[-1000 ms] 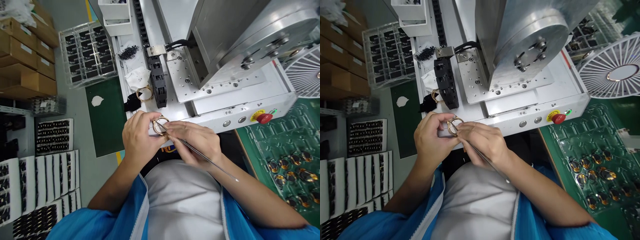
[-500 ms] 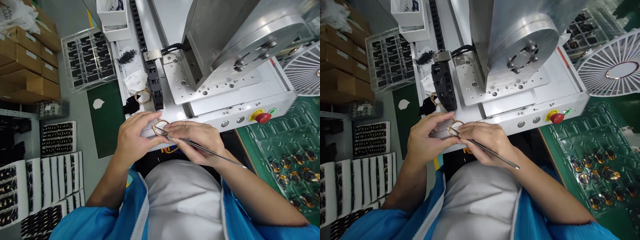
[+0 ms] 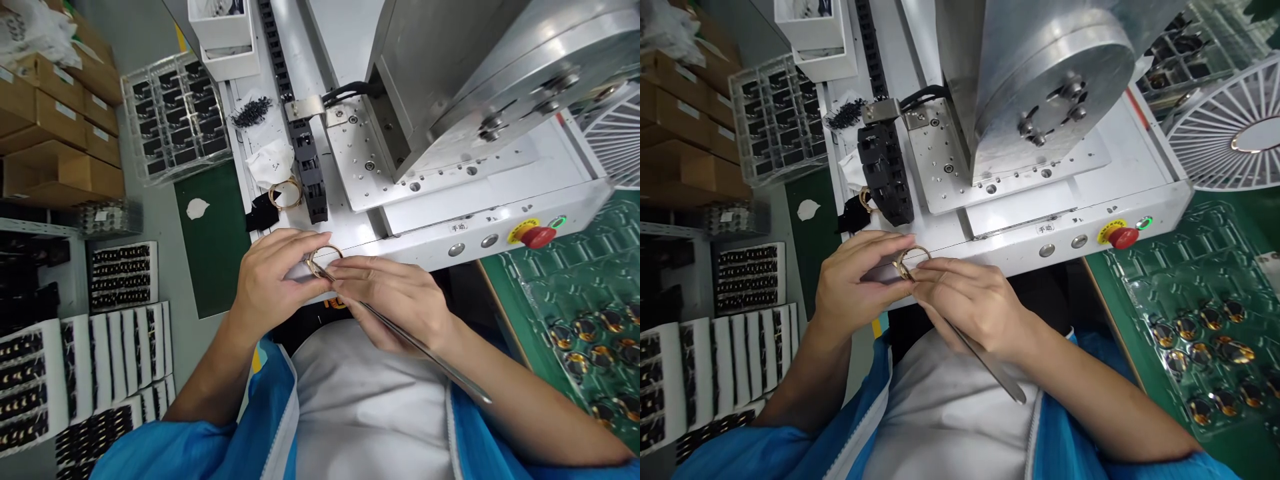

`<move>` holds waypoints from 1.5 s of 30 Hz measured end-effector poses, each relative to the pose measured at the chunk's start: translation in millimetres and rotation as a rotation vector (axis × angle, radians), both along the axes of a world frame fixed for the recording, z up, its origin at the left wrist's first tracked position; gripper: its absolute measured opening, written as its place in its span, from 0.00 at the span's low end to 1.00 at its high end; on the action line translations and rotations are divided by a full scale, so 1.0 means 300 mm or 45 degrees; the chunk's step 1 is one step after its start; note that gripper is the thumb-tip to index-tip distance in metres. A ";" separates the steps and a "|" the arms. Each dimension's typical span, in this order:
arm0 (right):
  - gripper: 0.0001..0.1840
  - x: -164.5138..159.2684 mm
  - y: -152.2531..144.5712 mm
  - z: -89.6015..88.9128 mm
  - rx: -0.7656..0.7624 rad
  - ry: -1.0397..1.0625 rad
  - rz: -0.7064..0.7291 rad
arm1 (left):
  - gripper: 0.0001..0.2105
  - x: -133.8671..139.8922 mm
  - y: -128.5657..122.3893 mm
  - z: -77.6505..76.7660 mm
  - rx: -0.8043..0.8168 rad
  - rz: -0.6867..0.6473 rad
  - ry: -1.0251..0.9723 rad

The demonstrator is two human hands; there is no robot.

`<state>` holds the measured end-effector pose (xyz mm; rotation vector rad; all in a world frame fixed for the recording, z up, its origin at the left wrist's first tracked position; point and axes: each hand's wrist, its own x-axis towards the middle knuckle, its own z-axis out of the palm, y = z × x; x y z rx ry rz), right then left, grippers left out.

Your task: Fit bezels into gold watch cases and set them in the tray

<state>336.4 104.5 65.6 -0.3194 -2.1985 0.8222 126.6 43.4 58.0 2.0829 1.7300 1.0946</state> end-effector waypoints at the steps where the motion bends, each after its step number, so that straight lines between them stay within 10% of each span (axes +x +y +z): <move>1: 0.10 -0.001 -0.003 0.001 -0.017 0.001 0.004 | 0.21 0.000 0.000 0.000 -0.005 0.010 0.004; 17: 0.12 -0.027 -0.048 -0.071 0.194 0.015 -0.181 | 0.20 0.012 -0.006 0.002 0.005 0.077 0.037; 45: 0.07 -0.030 -0.038 -0.024 0.133 -0.077 -0.102 | 0.19 0.027 -0.005 0.005 0.006 0.117 0.059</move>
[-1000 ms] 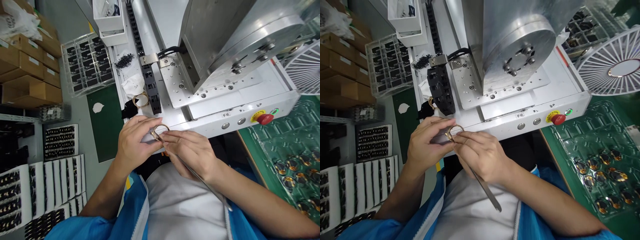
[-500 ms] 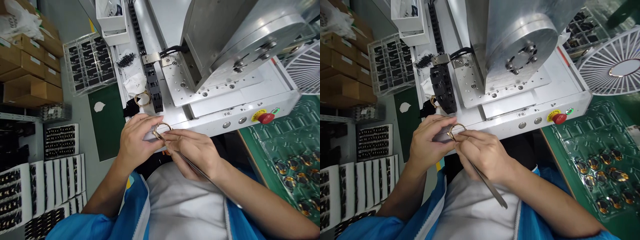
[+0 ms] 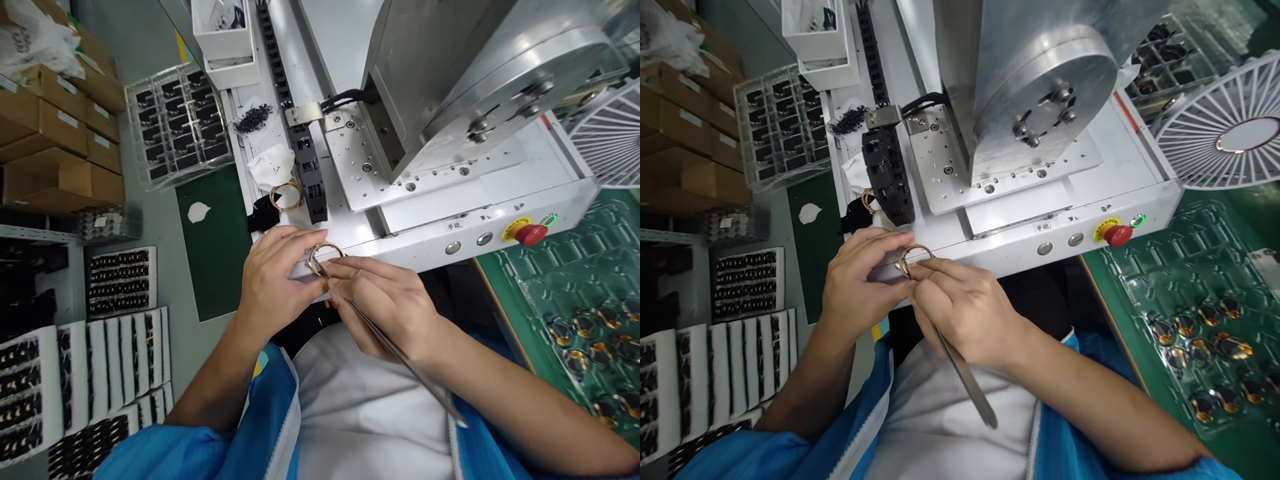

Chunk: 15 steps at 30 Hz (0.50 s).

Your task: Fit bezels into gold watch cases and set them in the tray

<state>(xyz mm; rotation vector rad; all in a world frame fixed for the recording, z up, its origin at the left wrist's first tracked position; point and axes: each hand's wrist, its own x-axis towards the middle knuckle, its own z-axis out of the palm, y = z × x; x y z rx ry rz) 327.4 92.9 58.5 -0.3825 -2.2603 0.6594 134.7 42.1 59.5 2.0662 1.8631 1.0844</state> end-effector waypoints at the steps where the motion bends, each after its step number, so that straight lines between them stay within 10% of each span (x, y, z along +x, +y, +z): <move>1: 0.07 -0.001 -0.003 0.000 0.002 0.003 -0.005 | 0.19 0.001 -0.001 0.000 0.004 0.000 0.003; 15: 0.10 0.001 -0.004 -0.036 0.068 0.073 -0.082 | 0.18 0.054 -0.022 -0.017 0.095 0.148 0.028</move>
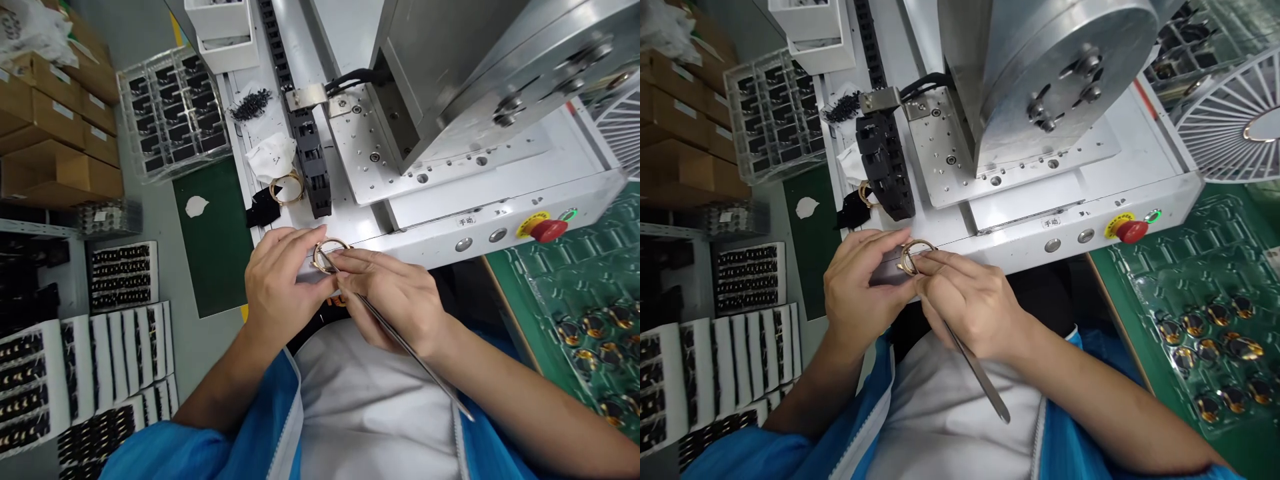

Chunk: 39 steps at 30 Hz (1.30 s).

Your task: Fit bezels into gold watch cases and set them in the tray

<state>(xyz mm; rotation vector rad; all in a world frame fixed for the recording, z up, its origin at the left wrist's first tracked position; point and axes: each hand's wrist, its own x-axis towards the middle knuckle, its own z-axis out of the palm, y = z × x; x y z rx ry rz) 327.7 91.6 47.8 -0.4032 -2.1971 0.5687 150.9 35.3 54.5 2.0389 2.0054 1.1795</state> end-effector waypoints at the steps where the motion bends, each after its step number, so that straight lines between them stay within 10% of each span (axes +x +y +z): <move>1: 0.10 0.005 0.007 0.002 -0.023 -0.013 0.021 | 0.18 -0.003 0.003 -0.002 -0.008 -0.009 -0.002; 39: 0.08 0.022 0.068 0.067 -0.232 -0.042 0.212 | 0.15 -0.014 0.014 0.003 -0.120 0.012 0.053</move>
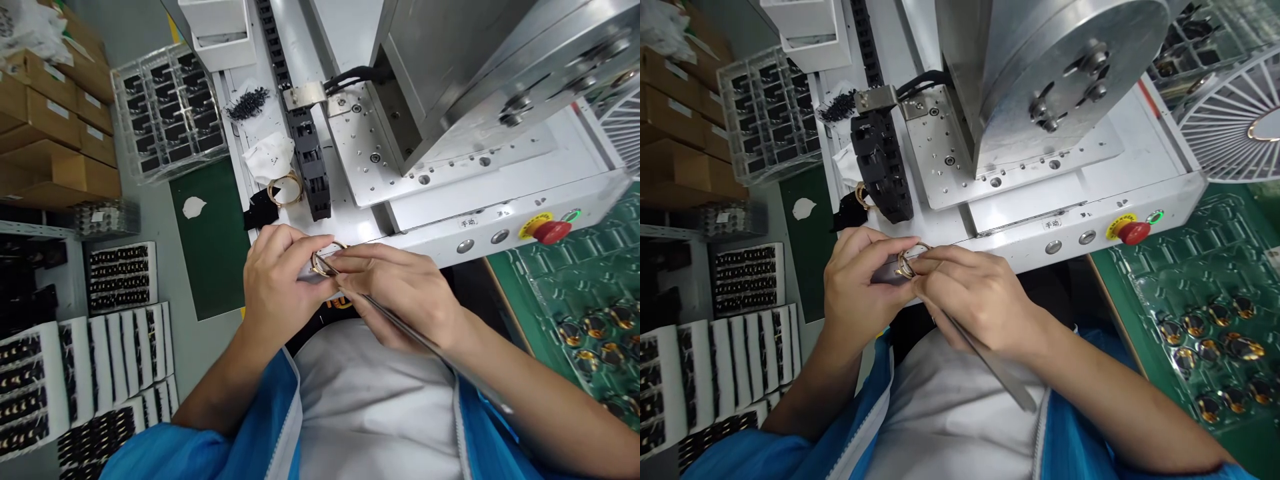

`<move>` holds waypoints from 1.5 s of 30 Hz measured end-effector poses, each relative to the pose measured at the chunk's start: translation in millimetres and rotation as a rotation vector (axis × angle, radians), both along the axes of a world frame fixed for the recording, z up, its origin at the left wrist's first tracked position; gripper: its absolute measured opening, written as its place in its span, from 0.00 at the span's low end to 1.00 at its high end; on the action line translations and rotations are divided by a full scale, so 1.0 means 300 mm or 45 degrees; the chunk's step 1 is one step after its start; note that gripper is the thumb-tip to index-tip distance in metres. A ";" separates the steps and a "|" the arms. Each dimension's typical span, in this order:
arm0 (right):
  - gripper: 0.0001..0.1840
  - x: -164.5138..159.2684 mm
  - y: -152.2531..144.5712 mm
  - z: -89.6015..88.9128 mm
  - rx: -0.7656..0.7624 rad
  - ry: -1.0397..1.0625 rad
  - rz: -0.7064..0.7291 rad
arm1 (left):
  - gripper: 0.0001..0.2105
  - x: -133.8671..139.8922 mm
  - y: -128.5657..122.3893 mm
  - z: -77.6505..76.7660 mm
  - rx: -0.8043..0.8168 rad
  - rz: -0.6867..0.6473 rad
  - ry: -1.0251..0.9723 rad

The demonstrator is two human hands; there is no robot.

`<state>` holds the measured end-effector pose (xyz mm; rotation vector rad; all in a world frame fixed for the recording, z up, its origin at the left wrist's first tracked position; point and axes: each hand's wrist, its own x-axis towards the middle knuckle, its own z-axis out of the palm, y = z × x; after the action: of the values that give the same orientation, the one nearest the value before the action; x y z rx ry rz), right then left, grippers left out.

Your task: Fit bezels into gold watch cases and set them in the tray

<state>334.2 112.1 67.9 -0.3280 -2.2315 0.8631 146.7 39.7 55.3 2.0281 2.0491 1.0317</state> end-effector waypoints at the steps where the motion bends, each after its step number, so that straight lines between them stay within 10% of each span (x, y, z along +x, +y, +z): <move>1: 0.08 0.000 0.001 0.000 -0.006 0.004 0.003 | 0.15 0.000 0.000 0.000 0.003 -0.001 -0.001; 11: 0.08 -0.003 0.008 0.007 -0.097 0.019 0.021 | 0.14 -0.003 0.000 0.006 0.010 -0.035 0.006; 22: 0.09 -0.034 -0.050 -0.056 0.263 0.041 -0.272 | 0.12 0.009 0.001 0.000 0.024 0.052 0.042; 45: 0.07 -0.027 -0.002 -0.012 0.044 0.085 -0.135 | 0.11 0.011 0.004 -0.013 0.057 0.075 0.091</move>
<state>326.2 111.5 64.3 -0.3916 -2.1451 0.7673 150.0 40.7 51.3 2.0670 2.1521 1.0385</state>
